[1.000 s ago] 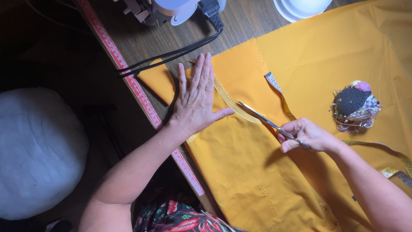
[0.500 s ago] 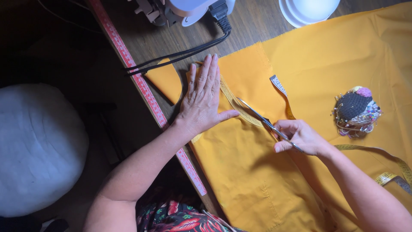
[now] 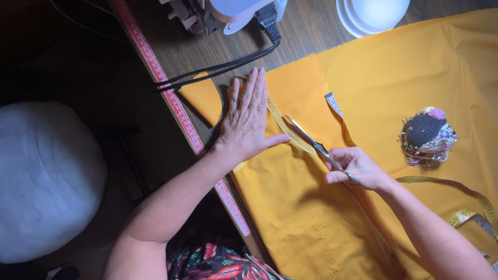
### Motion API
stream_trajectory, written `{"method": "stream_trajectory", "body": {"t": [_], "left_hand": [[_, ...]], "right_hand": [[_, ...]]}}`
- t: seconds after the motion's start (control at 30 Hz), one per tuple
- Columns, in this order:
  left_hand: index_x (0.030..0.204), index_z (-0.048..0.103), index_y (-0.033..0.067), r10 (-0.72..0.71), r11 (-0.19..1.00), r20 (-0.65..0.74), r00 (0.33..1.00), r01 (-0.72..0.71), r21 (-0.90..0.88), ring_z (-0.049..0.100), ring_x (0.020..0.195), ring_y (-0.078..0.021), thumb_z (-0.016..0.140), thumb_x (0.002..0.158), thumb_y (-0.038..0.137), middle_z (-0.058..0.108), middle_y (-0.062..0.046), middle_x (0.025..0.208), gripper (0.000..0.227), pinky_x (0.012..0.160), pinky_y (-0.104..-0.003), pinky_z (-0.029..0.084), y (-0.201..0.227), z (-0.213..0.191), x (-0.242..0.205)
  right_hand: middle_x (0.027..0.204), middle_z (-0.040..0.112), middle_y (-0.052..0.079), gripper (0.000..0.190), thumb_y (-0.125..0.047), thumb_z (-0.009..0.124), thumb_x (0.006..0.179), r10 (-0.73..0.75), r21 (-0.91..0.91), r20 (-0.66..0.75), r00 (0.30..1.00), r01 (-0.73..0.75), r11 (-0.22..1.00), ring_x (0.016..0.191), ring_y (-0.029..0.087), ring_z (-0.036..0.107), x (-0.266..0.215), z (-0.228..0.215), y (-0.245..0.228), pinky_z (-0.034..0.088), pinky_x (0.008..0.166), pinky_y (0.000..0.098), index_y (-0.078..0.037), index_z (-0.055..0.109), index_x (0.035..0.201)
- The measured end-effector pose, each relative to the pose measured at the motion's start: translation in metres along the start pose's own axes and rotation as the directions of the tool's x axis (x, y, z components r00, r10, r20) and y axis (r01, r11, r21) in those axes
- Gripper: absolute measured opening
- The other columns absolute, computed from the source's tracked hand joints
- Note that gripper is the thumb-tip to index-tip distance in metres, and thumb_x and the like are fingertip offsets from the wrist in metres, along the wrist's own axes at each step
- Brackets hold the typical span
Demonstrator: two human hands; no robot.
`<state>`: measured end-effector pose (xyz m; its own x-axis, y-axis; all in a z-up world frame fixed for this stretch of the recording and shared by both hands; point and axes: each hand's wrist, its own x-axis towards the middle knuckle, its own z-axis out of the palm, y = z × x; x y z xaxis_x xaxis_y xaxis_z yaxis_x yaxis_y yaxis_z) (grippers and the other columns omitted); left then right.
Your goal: The person measures a yellow garment with a tape measure and pins it in place. They then use scissors to cut along the pinned edges of the fabric, trimming the excess material. Finally, they fold the cut edge of the fabric.
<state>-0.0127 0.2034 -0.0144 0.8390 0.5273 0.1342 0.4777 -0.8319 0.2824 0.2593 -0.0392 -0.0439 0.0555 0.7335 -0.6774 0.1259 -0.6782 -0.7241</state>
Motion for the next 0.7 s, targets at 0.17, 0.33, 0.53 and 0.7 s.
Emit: {"method": "stream_trajectory", "body": {"t": [0.17,0.33,0.53,0.7], "left_hand": [[0.157,0.024,-0.0152,-0.002,1.0,0.002,1.0,0.002,0.001,-0.002,0.159,-0.038,0.049,0.077,0.094,0.007,-0.029,0.169,0.138,0.129,-0.06,0.0,0.0,-0.002,-0.001],[0.157,0.024,-0.015,-0.005,1.0,-0.004,1.0,0.005,0.009,-0.002,0.159,-0.0381,0.047,0.076,0.096,0.008,-0.029,0.169,0.139,0.129,-0.06,-0.001,0.0,0.001,-0.001],[0.157,0.025,-0.0152,-0.006,1.0,-0.006,1.0,0.006,0.024,-0.002,0.159,-0.0379,0.046,0.075,0.096,0.007,-0.029,0.169,0.14,0.129,-0.059,-0.002,0.001,-0.001,-0.001],[0.157,0.025,-0.0149,-0.003,0.999,-0.014,1.0,0.003,0.037,-0.002,0.159,-0.0381,0.045,0.074,0.097,0.008,-0.029,0.169,0.141,0.129,-0.059,-0.001,0.001,0.0,-0.001]], "right_hand": [[0.043,0.058,0.014,0.056,-0.014,0.101,0.058,-0.032,0.013,-0.017,0.999,0.033,0.999,0.027,0.02,0.053,-0.008,0.021,-0.046,0.039,0.034,0.0276,0.002,0.068,0.1],[0.041,0.055,0.013,0.045,-0.015,0.098,0.065,-0.03,0.019,-0.032,0.999,0.031,0.999,0.029,0.02,0.053,-0.01,0.025,-0.03,0.039,0.036,0.0278,0.001,0.069,0.096],[0.041,0.056,0.014,0.043,-0.017,0.097,0.065,-0.064,0.007,-0.047,0.997,0.064,0.998,0.028,0.02,0.053,-0.008,0.031,-0.031,0.038,0.037,0.0277,0.001,0.068,0.092],[0.041,0.056,0.014,0.042,-0.017,0.096,0.066,-0.051,0.034,-0.056,0.997,0.053,0.998,0.028,0.02,0.053,-0.012,0.036,-0.037,0.038,0.037,0.0278,0.001,0.068,0.091]]}}
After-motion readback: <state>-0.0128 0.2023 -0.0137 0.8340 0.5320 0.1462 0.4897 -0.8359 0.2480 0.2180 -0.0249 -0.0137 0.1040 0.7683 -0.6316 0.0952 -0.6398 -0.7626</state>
